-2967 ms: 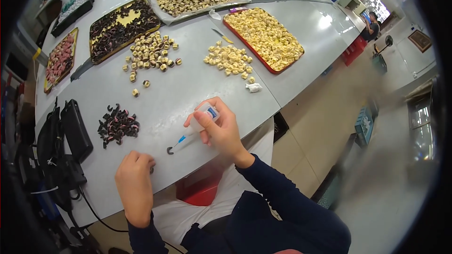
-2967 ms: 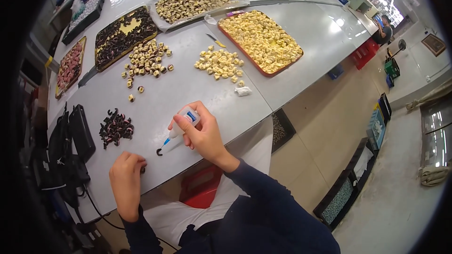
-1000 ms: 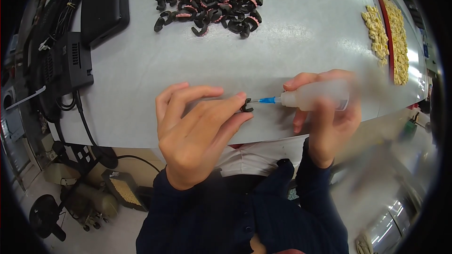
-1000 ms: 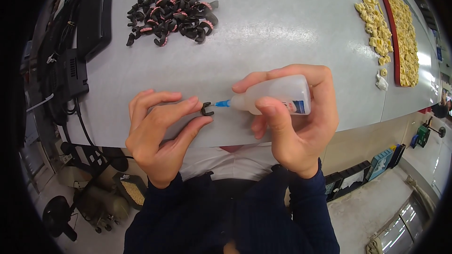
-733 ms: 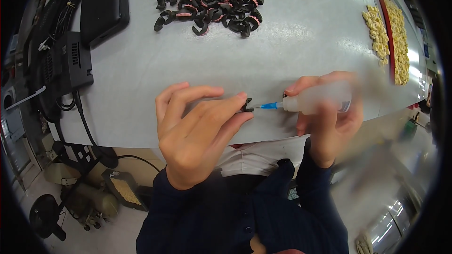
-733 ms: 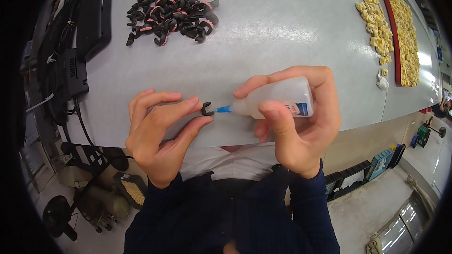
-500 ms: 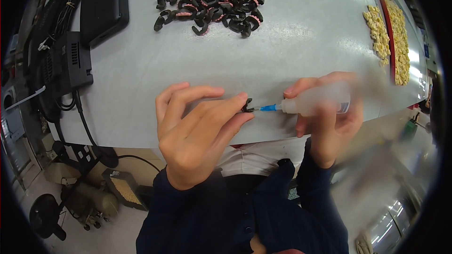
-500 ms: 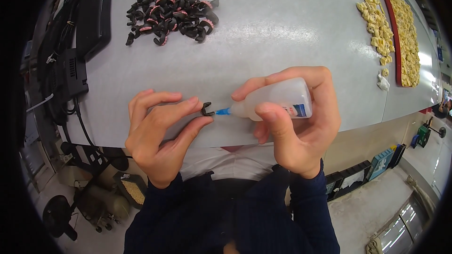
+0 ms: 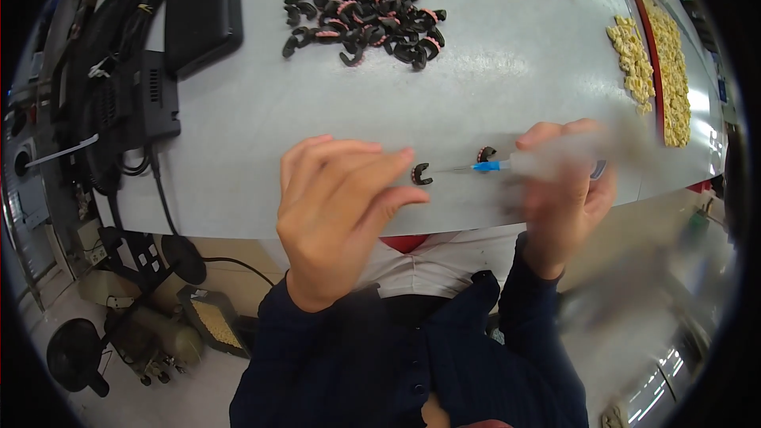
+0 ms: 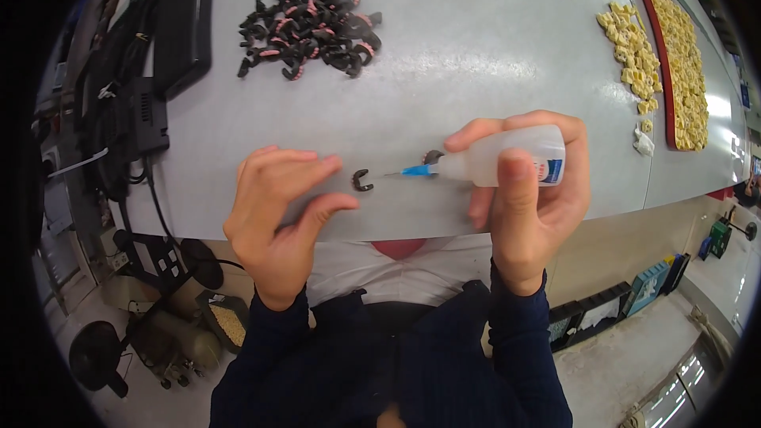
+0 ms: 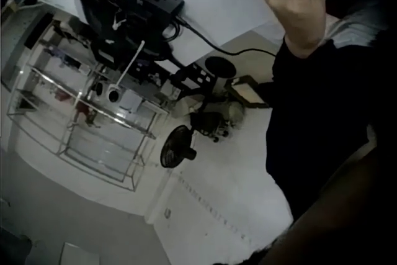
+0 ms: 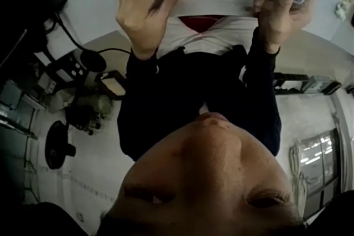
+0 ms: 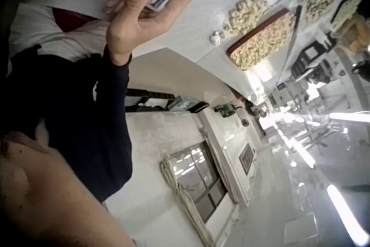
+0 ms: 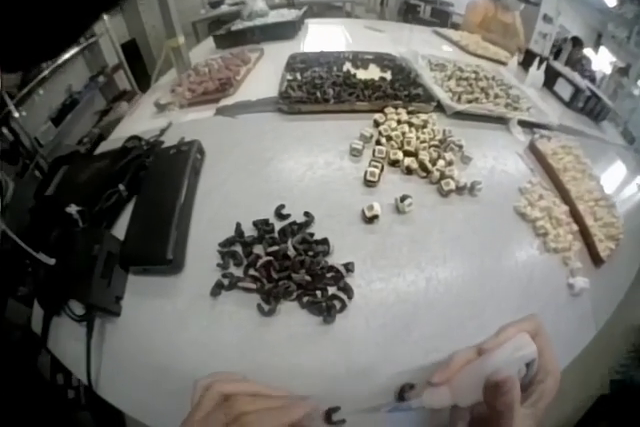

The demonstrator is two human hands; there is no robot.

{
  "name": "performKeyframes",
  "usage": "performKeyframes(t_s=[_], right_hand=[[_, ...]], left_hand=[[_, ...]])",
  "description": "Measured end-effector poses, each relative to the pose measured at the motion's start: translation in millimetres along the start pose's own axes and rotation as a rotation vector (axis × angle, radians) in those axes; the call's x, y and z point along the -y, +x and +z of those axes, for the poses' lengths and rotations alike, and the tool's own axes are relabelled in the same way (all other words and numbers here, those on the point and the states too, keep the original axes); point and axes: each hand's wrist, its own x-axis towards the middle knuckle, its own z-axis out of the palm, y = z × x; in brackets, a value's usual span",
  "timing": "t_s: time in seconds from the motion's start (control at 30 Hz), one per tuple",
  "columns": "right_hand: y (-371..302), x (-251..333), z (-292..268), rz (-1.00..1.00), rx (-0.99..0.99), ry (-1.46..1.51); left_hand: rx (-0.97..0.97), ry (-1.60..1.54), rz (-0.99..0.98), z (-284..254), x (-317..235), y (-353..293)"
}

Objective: Applying glue and assembling small plastic components and metal rings at a factory workstation.

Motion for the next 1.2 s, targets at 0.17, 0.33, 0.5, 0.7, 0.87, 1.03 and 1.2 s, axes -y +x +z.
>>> performKeyframes(t_s=[0.17,0.33,0.5,0.7,0.87,1.03,1.2], right_hand=[[-1,-5,-6,-0.008,-0.055,0.014],[0,3,-2,0.012,-0.069,0.049],[1,0,-4,0.000,-0.073,0.102],[0,6,-5,-0.003,-0.057,0.119],[3,8,-1,0.030,-0.030,0.123],[9,11,17,0.057,-0.057,0.106],[19,9,27,0.078,-0.052,0.041]], left_hand=[[-0.131,0.140,-0.136,-21,8,24],[-0.115,0.204,-0.033,-9,17,56],[0.013,0.113,-0.154,1,22,52],[0.090,-0.020,-0.182,-8,15,45],[0.255,-0.153,-0.098,-8,8,32],[0.105,-0.186,-0.031,0,10,28],[0.090,-0.173,-0.075,4,10,27]])
